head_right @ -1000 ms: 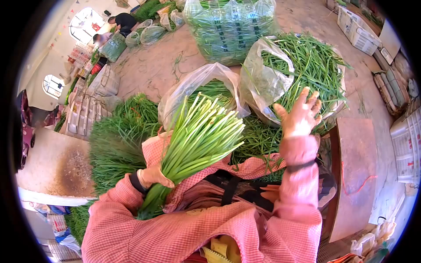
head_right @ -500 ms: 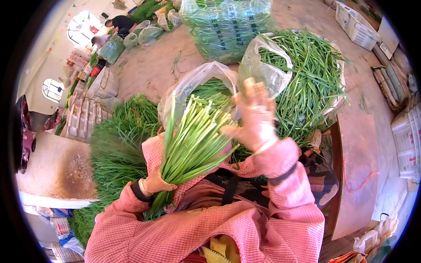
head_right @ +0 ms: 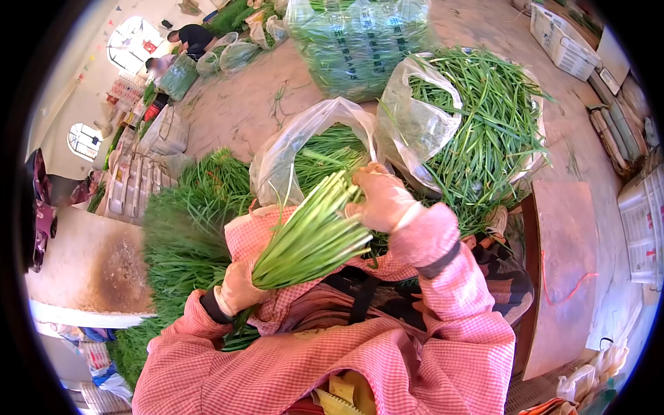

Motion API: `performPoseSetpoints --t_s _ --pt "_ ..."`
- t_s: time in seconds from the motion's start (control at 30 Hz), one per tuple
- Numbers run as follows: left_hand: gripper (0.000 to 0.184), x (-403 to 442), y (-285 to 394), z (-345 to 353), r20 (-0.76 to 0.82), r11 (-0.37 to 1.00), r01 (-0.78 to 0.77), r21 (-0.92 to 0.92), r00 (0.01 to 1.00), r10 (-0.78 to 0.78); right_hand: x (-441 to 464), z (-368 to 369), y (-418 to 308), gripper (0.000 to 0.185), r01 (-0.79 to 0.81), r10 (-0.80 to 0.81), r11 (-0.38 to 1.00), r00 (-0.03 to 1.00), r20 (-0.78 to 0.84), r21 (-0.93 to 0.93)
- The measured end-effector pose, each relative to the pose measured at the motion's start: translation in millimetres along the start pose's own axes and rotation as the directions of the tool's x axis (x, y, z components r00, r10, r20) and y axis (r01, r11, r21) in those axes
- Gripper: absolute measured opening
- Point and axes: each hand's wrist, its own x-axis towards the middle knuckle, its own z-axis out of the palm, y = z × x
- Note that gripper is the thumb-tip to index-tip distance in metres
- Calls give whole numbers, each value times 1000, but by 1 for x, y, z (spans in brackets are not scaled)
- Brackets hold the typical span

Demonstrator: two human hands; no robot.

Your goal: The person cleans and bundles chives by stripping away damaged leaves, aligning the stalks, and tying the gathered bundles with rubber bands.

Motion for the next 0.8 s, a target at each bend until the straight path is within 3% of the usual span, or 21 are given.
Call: performPoseSetpoints --t_s 0.03,0.1,0.13,0.17,0.2,0.23,0.3,0.33,0.37,0.4,0.43,0.47,0.5,0.53,0.57,0.6,0.63,0.67,0.7,0.77,0.8 --pt "60 -1 0 -1 0 1000 -2 4 1000 2 5 14 11 43 97 -84 992 985 -152 77" --pt "63 -3 -2 -6 -41 999 -4 42 999 6 9 16 22 34 -187 187 982 977 -105 9" --pt "63 -2 -12 -4 -44 999 0 44 999 1 12 18 41 30 -308 318 948 910 -267 78" --pt "64 1 -29 1 -5 991 -58 -122 998 58 11 17 69 28 -412 443 896 798 -408 167" --pt "66 2 -39 3 24 952 -111 -286 992 123 5 -4 87 32 -571 546 817 728 -414 74" --pt "66 3 -36 -4 23 953 -110 -283 992 122 -1 -22 98 37 -710 635 704 640 -433 -18" --pt "70 8 -24 -23 230 849 -48 -526 953 197 -26 -21 93 56 -827 657 502 554 -511 -253" --pt "77 12 -28 -20 252 683 75 -727 954 164 -37 -12 92 65 -835 657 451 549 -516 -315" --pt "77 17 -32 -20 251 686 69 -725 953 170 -45 -1 90 75 -837 657 397 546 -520 -376" --pt "77 23 -33 -21 238 722 15 -692 949 208 -51 9 81 78 -841 657 466 536 -530 -273" --pt "71 25 -25 -23 207 708 -10 -706 954 219 -56 25 76 72 -788 676 615 530 -512 -4" --pt "65 27 -18 -26 175 694 -35 -719 957 230 -56 92 142 65 -319 351 930 611 -710 185" --pt "59 29 -10 -28 143 680 -61 -731 960 240 -56 106 127 64 -154 545 771 663 -514 618" --pt "70 31 -11 -28 171 670 -23 -742 960 221 -53 116 101 63 -54 637 407 732 -240 912" --pt "82 34 -11 -26 199 660 16 -751 959 204 -49 129 87 63 -2 588 105 807 -60 994" --pt "84 39 -14 -17 44 837 -225 -498 958 284 -45 143 76 62 13 491 -161 868 69 987" --pt "84 35 -1 -13 48 840 -226 -493 957 286 -40 154 65 62 -9 372 -378 914 161 926" --pt "86 24 15 -8 0 961 -145 -234 989 149 -35 164 57 61 -34 269 -481 946 184 876" --pt "87 15 25 -3 -83 999 -22 36 996 25 -29 171 51 61 -52 171 -572 969 181 818" --pt "99 3 24 14 59 892 110 438 987 -150 -22 182 42 60 -66 25 -733 992 124 676" --pt "104 -8 28 22 112 838 12 546 990 -87 -21 188 41 60 -75 -18 -782 995 97 619"
